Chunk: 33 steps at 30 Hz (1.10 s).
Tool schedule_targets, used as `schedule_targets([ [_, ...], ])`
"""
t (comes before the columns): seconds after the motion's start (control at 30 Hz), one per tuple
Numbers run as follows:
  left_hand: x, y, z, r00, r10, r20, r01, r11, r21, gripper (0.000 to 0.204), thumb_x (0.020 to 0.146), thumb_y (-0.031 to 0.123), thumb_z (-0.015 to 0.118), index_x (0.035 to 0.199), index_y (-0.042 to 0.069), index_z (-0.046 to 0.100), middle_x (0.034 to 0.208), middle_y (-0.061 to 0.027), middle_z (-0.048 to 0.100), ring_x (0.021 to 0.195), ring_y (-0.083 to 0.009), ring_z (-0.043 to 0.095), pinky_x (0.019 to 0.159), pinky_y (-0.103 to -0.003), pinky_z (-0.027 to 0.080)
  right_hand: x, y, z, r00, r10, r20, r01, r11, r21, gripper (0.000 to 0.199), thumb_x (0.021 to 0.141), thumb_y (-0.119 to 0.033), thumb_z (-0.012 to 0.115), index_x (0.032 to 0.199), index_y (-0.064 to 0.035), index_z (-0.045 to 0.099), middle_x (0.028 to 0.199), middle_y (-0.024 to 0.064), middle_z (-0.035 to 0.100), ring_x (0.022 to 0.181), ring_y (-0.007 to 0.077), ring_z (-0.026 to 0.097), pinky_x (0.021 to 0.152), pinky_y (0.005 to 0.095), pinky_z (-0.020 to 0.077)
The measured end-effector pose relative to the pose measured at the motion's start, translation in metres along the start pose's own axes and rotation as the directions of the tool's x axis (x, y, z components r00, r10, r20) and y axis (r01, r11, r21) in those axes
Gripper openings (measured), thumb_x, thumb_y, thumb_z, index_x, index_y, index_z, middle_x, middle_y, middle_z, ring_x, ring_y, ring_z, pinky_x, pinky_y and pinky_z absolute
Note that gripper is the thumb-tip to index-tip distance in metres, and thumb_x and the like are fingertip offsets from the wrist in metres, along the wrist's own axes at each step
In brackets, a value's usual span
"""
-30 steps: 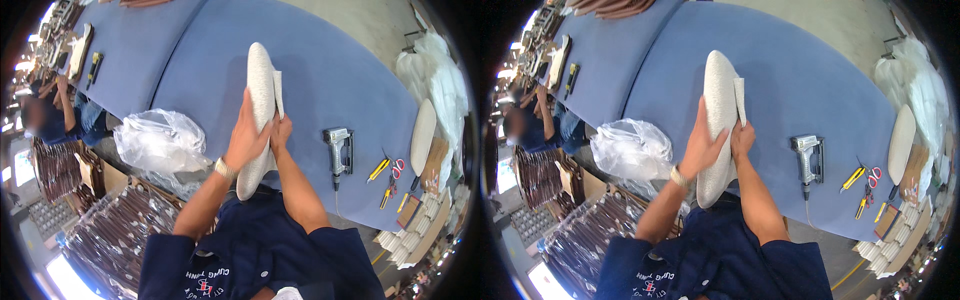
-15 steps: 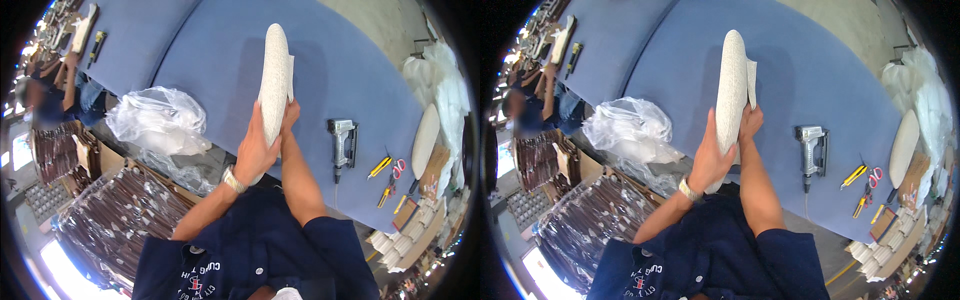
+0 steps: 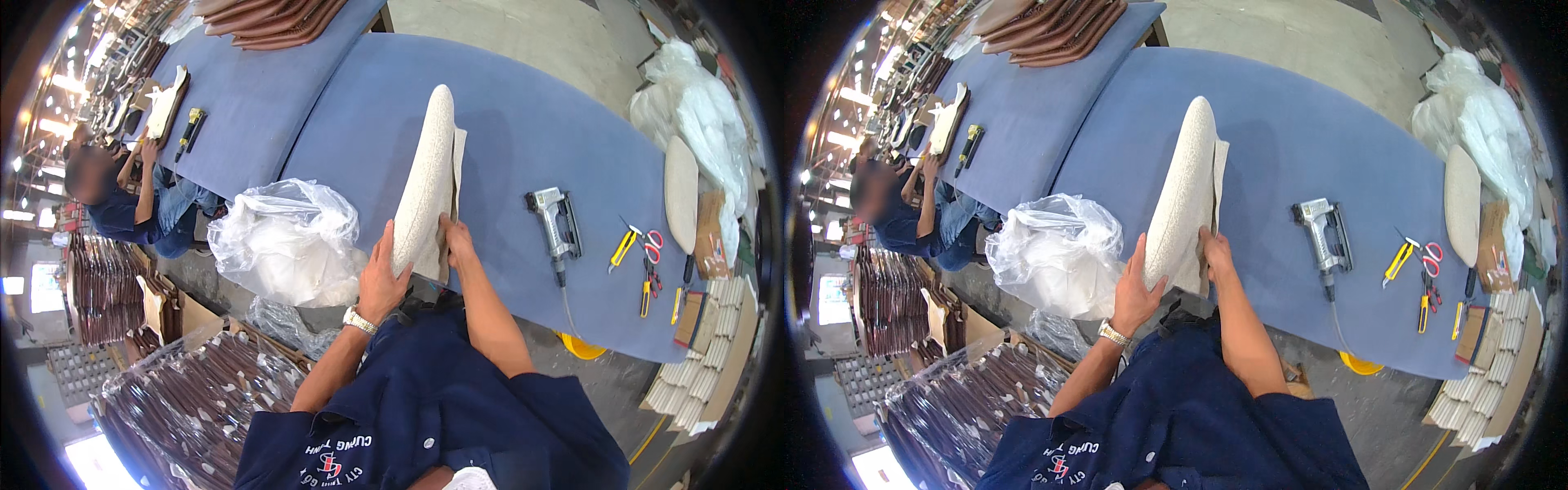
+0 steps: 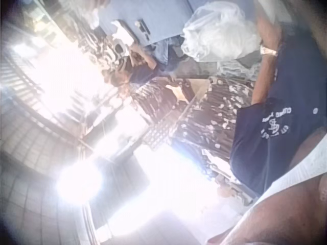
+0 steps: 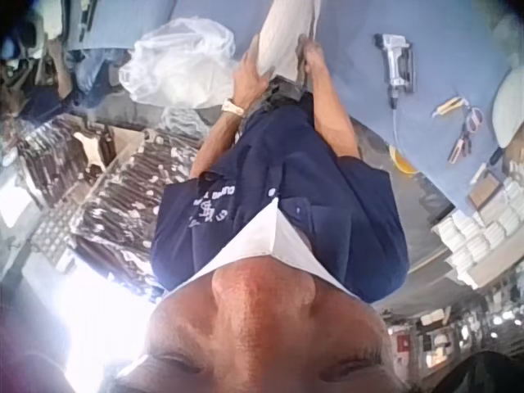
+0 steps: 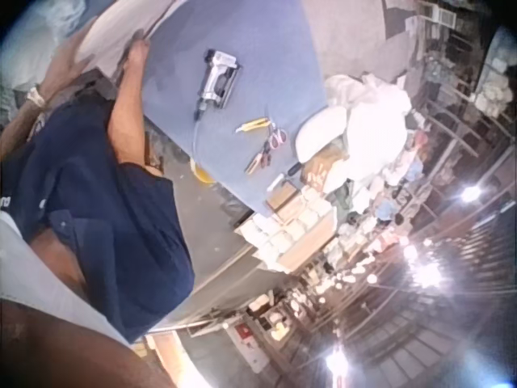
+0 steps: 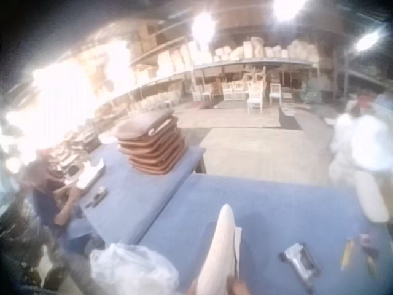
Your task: The person staples fabric onto cushion cores using a pneumatic staple gun, then trims excess fabric with a utility knife. They repeat this process on multiple cushion pieces, folding and aligning the fabric before stapling and cutting.
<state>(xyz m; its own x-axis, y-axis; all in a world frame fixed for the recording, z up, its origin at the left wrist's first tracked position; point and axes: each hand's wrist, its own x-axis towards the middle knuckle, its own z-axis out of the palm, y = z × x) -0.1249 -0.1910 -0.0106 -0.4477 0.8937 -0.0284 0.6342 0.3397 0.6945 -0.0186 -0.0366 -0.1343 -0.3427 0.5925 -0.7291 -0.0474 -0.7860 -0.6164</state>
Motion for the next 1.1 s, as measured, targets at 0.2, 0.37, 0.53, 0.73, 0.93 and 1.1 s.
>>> schedule_targets([
  [0.2,0.001,-0.015,-0.006,0.997,0.05,-0.061,-0.047,0.998,0.041,0.097,0.088,0.016,0.075,0.165,0.012,0.017,0.144,-0.0258,0.053,0.119,-0.0465,0.062,0.091,-0.051,0.056,0.055,-0.041,0.028,0.963,-0.057,-0.262,0.024,0.991,-0.129,0.083,0.098,-0.053,0.06,0.153,0.0057,0.041,0.159,0.0278,0.04,0.142,0.0499,0.043,0.109,0.0649,0.0403],
  [0.37,0.013,-0.007,-0.017,0.994,-0.067,0.081,0.063,0.997,0.05,0.099,0.088,0.02,0.076,0.164,0.005,0.015,0.145,-0.0318,0.05,0.12,-0.0488,0.061,0.095,-0.05,0.054,0.132,-0.116,0.029,0.925,-0.157,-0.346,0.09,0.976,-0.2,0.078,0.096,-0.053,0.058,0.142,0.0098,0.053,0.148,0.0284,0.053,0.135,0.0434,0.054,0.106,0.0537,0.0464],
  [0.53,0.076,0.003,-0.016,0.995,0.003,0.095,-0.005,1.0,0.015,0.099,0.089,0.025,0.074,0.163,0.001,0.012,0.145,-0.0347,0.048,0.115,-0.0518,0.062,0.09,-0.051,0.056,0.143,-0.124,0.059,0.802,-0.396,-0.448,0.075,0.81,-0.582,0.073,0.096,-0.058,0.058,0.124,0.009,0.067,0.127,0.0323,0.066,0.121,0.0488,0.062,0.101,0.051,0.0489],
  [0.73,0.249,0.016,0.018,0.988,0.043,0.149,-0.023,0.991,-0.134,0.098,0.093,0.03,0.07,0.161,-0.008,0.009,0.151,-0.0375,0.042,0.134,-0.0515,0.051,0.111,-0.05,0.045,0.152,-0.112,0.059,0.766,-0.496,-0.41,0.198,0.788,-0.583,0.07,0.095,-0.063,0.059,0.112,0.0035,0.074,0.111,0.0295,0.073,0.111,0.0477,0.068,0.094,0.0511,0.051],
  [0.93,0.354,0.06,0.028,0.959,-0.118,0.258,0.127,0.992,-0.02,0.096,0.093,0.03,0.067,0.161,-0.005,0.009,0.157,-0.0349,0.037,0.132,-0.0519,0.053,0.109,-0.051,0.048,0.166,-0.094,0.037,0.808,-0.528,-0.264,0.394,0.815,-0.425,0.059,0.096,-0.054,0.062,0.105,0.0032,0.076,0.101,0.022,0.077,0.097,0.0383,0.074,0.085,0.0464,0.0537],
  [1.1,0.206,0.046,0.005,0.977,-0.133,0.168,0.148,0.986,-0.083,0.099,0.088,0.025,0.073,0.162,-0.001,0.012,0.157,-0.0304,0.04,0.13,-0.0485,0.056,0.104,-0.05,0.051,0.164,-0.089,0.039,0.769,-0.582,-0.265,0.424,0.774,-0.47,0.051,0.098,-0.045,0.06,0.106,0.0031,0.075,0.1,0.021,0.078,0.096,0.0391,0.074,0.082,0.0479,0.0537],
])
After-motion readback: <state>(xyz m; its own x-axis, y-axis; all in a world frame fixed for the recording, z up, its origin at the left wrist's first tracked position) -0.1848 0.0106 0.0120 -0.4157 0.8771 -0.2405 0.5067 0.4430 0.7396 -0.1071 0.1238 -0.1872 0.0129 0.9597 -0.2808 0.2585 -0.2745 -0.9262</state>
